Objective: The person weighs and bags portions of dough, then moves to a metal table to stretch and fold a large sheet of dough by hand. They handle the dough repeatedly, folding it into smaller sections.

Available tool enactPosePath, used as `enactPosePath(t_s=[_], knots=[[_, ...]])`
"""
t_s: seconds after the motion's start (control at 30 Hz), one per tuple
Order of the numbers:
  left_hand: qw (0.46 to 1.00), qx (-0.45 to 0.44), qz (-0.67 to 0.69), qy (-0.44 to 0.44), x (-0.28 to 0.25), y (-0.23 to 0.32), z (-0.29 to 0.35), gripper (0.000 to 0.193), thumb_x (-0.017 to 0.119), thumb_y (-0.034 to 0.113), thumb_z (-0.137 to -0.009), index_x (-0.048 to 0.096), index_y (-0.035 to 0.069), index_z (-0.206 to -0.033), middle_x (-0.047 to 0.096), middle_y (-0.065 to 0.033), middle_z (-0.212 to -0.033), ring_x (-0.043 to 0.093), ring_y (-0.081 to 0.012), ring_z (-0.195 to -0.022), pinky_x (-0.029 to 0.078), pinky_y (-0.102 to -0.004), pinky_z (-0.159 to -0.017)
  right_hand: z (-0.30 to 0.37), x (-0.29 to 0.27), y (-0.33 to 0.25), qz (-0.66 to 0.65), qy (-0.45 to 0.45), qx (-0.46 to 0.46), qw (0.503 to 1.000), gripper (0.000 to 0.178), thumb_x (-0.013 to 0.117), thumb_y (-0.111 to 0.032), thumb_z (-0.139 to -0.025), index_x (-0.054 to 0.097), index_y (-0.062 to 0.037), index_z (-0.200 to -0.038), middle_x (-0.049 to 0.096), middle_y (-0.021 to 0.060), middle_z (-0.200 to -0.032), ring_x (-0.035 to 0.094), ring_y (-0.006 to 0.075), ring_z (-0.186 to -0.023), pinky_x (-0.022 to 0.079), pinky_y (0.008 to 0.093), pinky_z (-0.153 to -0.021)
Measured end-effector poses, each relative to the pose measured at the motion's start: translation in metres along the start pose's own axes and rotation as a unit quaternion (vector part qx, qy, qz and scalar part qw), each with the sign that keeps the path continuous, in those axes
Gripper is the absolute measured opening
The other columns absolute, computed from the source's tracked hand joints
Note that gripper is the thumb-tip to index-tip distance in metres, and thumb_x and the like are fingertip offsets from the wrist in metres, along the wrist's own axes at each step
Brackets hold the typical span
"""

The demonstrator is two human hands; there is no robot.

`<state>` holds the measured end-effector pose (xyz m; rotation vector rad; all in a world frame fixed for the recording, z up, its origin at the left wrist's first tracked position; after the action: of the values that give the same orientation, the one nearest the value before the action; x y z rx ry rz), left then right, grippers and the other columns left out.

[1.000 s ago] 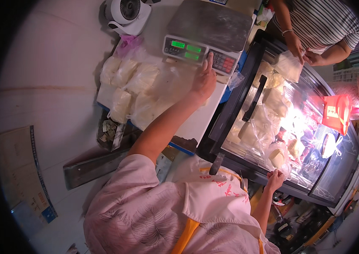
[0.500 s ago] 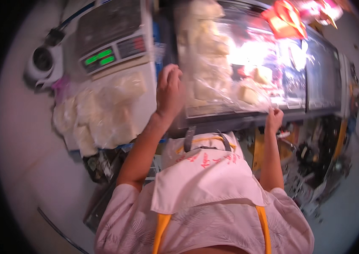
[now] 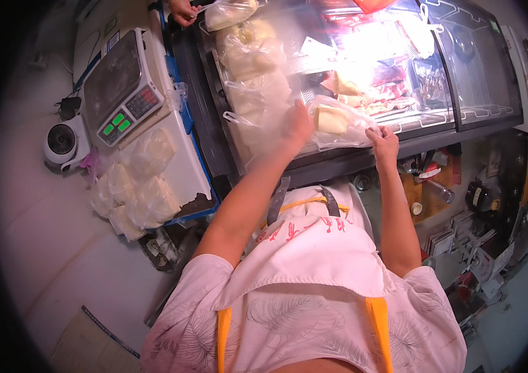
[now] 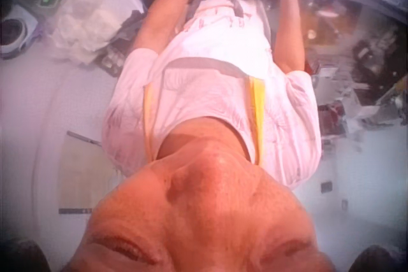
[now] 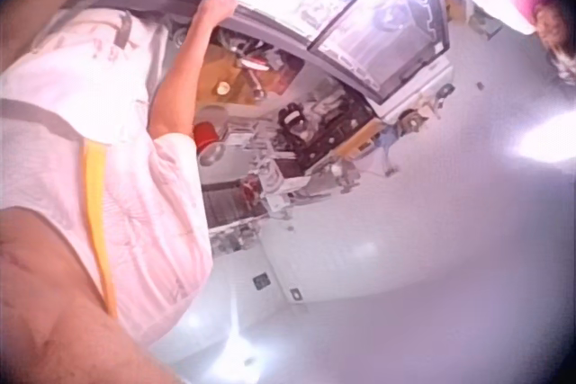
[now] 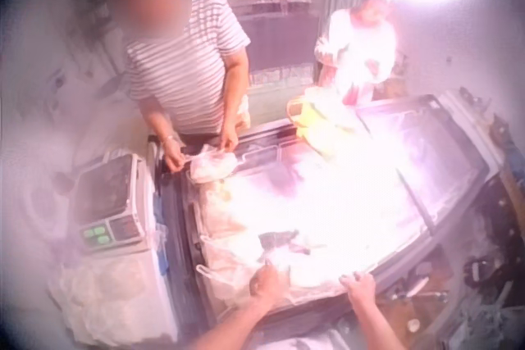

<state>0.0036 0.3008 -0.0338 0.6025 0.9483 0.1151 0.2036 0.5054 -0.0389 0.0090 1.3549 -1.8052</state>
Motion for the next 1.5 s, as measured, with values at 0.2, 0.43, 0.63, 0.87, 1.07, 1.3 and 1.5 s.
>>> enactPosePath(t_s=[0.2, 0.43, 0.63, 0.87, 1.07, 1.3, 1.5], knots=[[0.994, -0.008, 0.036, 0.102, -0.04, 0.014, 0.043, 0.021, 0.075, 0.022, -0.083, 0.072, 0.007, -0.096, 0.076, -0.0212, -0.094, 0.073, -0.0448, -0.094, 0.056, -0.0522, -0.083, 0.011, -0.036, -0.044, -0.004, -0.038, 0.014, 0.999, 0.035, 0.087, -0.027, -0.084, 0.066, 0.0017, -0.087, 0.068, 0.0056, -0.076, 0.059, 0.0157, -0.072, 0.048, 0.0354, -0.069], [0.968, 0.009, 0.077, 0.237, -0.08, 0.036, 0.085, 0.013, 0.076, 0.015, -0.084, 0.071, 0.006, -0.092, 0.069, -0.0097, -0.069, 0.071, -0.0284, -0.069, 0.055, -0.041, -0.068, 0.036, -0.063, -0.11, 0.17, 0.014, -0.212, 0.962, 0.019, 0.076, -0.017, -0.089, 0.064, -0.0014, -0.09, 0.067, 0.0178, -0.074, 0.064, 0.0388, -0.068, 0.051, 0.0459, -0.068], [0.983, 0.016, 0.093, 0.157, -0.08, 0.034, 0.093, 0.015, 0.079, 0.015, -0.09, 0.071, 0.003, -0.092, 0.066, -0.0028, -0.067, 0.064, -0.0123, -0.066, 0.051, -0.0321, -0.066, 0.048, -0.075, -0.142, 0.251, 0.0, -0.232, 0.94, 0.014, 0.074, -0.016, -0.093, 0.072, -0.0016, -0.095, 0.073, 0.0197, -0.087, 0.071, 0.0372, -0.078, 0.055, 0.045, -0.072], [0.941, 0.046, 0.335, -0.004, -0.107, 0.051, 0.112, 0.011, 0.073, 0.015, -0.101, 0.073, 0.004, -0.099, 0.073, -0.0012, -0.097, 0.065, -0.01, -0.094, 0.05, -0.0272, -0.086, 0.039, -0.062, -0.145, -0.074, -0.223, -0.235, 0.943, 0.021, 0.077, -0.021, -0.099, 0.076, -0.0044, -0.111, 0.067, 0.0077, -0.136, 0.071, 0.02, -0.101, 0.055, 0.0342, -0.084], [0.822, 0.12, 0.556, -0.017, -0.074, 0.05, 0.083, 0.011, 0.066, 0.01, -0.106, 0.071, 0.005, -0.115, 0.072, -0.0033, -0.102, 0.066, -0.0132, -0.1, 0.05, -0.0271, -0.096, 0.026, -0.012, -0.137, -0.281, -0.346, -0.149, 0.883, 0.025, 0.063, -0.008, -0.106, 0.068, 0.002, -0.129, 0.071, 0.0083, -0.118, 0.064, 0.0148, -0.114, 0.049, 0.0292, -0.098], [0.807, 0.164, 0.562, -0.073, -0.038, 0.053, 0.059, 0.016, 0.06, 0.011, -0.11, 0.065, 0.006, -0.124, 0.068, -0.0024, -0.094, 0.063, -0.0114, -0.087, 0.049, -0.0269, -0.081, 0.025, 0.039, -0.13, -0.299, -0.334, -0.122, 0.886, 0.021, 0.059, -0.008, -0.108, 0.065, 0.0007, -0.126, 0.064, 0.0032, -0.102, 0.06, 0.0103, -0.092, 0.05, 0.027, -0.082], [0.781, 0.05, 0.612, -0.109, -0.035, 0.057, 0.053, 0.035, 0.062, 0.019, -0.109, 0.059, 0.001, -0.14, 0.065, -0.0004, -0.088, 0.059, -0.0073, -0.081, 0.043, -0.0217, -0.072, 0.024, 0.053, -0.119, -0.27, -0.339, -0.088, 0.897, 0.017, 0.066, -0.01, -0.104, 0.068, 0.0037, -0.113, 0.069, 0.0042, -0.096, 0.062, 0.0108, -0.086, 0.05, 0.0264, -0.077]])
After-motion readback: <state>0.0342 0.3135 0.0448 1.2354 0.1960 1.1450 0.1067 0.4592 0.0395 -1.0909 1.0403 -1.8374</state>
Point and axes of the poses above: each hand's wrist, its own z-axis away from the middle knuckle, its own x-axis out of the palm, y = z × x, the point moved 2 cm from there along -z, towards the middle knuckle
